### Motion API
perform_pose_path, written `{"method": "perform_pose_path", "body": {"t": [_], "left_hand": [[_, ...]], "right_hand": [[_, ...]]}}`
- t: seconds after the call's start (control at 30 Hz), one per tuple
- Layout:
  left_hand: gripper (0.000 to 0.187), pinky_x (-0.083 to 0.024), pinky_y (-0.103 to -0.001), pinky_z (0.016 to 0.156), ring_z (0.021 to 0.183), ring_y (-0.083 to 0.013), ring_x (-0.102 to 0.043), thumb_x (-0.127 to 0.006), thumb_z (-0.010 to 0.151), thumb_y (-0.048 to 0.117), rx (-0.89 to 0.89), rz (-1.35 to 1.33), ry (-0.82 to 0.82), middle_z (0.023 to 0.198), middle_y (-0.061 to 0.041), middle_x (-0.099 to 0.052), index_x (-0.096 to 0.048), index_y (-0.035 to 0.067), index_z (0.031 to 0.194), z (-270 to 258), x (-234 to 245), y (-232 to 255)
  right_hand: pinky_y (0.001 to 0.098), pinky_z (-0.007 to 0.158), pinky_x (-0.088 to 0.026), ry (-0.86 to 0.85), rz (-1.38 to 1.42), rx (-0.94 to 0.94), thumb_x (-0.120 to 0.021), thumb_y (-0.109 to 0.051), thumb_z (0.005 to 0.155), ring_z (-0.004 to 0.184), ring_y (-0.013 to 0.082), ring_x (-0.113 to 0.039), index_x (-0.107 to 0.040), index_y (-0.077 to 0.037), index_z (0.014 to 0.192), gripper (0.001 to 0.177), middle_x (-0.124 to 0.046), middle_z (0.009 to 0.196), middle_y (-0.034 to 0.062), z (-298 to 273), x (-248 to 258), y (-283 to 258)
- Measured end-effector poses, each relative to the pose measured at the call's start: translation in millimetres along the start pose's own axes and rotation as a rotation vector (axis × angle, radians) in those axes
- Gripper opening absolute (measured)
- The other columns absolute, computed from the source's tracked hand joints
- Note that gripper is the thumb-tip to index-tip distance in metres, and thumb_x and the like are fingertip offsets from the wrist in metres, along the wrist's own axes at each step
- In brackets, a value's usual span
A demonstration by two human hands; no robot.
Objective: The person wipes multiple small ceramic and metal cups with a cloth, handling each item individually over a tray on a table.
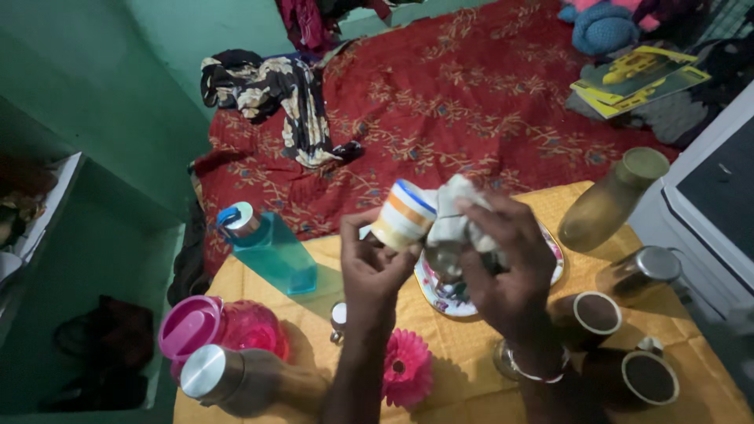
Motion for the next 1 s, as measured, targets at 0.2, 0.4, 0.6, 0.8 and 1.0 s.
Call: {"method": "perform_pose_path", "body": {"t": [0.2,0.4,0.6,0.8,1.0], "left_hand": [[0.048,-0.055,-0.029,0.080,0.094,-0.0176,-0.069,-0.077,0.088,-0.004,0.024,-0.016,-0.033,0.109,-0.016,-0.071,-0.047,0.001,0.126,5,4,-17],[0.045,-0.061,-0.045,0.099,0.110,-0.0279,-0.072,-0.071,0.087,0.007,0.120,-0.256,-0.113,0.119,-0.018,-0.067,-0.045,0.004,0.124,11,9,-13],[0.048,-0.059,-0.044,0.095,0.110,-0.0277,-0.069,-0.073,0.091,0.010,0.095,-0.188,-0.103,0.120,-0.017,-0.066,-0.045,0.003,0.129,4,26,-15],[0.049,-0.058,-0.040,0.089,0.104,-0.0239,-0.068,-0.071,0.100,0.027,0.006,-0.210,-0.118,0.119,-0.015,-0.065,-0.049,0.001,0.135,0,32,0],[0.059,-0.051,-0.039,0.104,0.116,-0.0253,-0.065,-0.046,0.111,0.046,0.085,-0.301,-0.128,0.123,-0.017,-0.065,-0.050,-0.002,0.144,-17,15,6]], "right_hand": [[0.0367,0.096,-0.057,-0.075,-0.047,-0.016,-0.070,0.004,0.087,0.118,0.0302,-0.069,-0.067,-0.010,0.126,0.042,-0.064,0.129,0.0183,6,-6,3],[0.0385,0.102,-0.057,-0.013,-0.130,-0.078,-0.066,0.008,0.087,0.122,0.0308,-0.069,-0.067,-0.009,0.129,0.046,-0.067,0.130,0.0173,13,-5,11],[0.0345,0.090,-0.058,-0.213,0.038,0.010,-0.076,0.005,0.080,0.110,0.0275,-0.071,-0.066,-0.009,0.126,0.050,-0.068,0.125,0.0166,3,-19,-9],[0.0358,0.097,-0.060,-0.294,-0.130,0.035,-0.072,0.010,0.076,0.118,0.0327,-0.071,-0.066,-0.007,0.126,0.054,-0.069,0.126,0.0167,7,-12,-8],[0.0336,0.093,-0.059,-0.187,0.135,-0.054,-0.077,0.003,0.084,0.110,0.0265,-0.073,-0.055,-0.007,0.130,0.052,-0.069,0.124,0.0123,-14,-5,-30]]}}
Point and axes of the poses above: each hand's wrist, its own z-axis towards the middle knuckle, its own x-axis out of the back of the hand, y = z × x, the point moved 5 cm from there along z, towards the middle knuckle
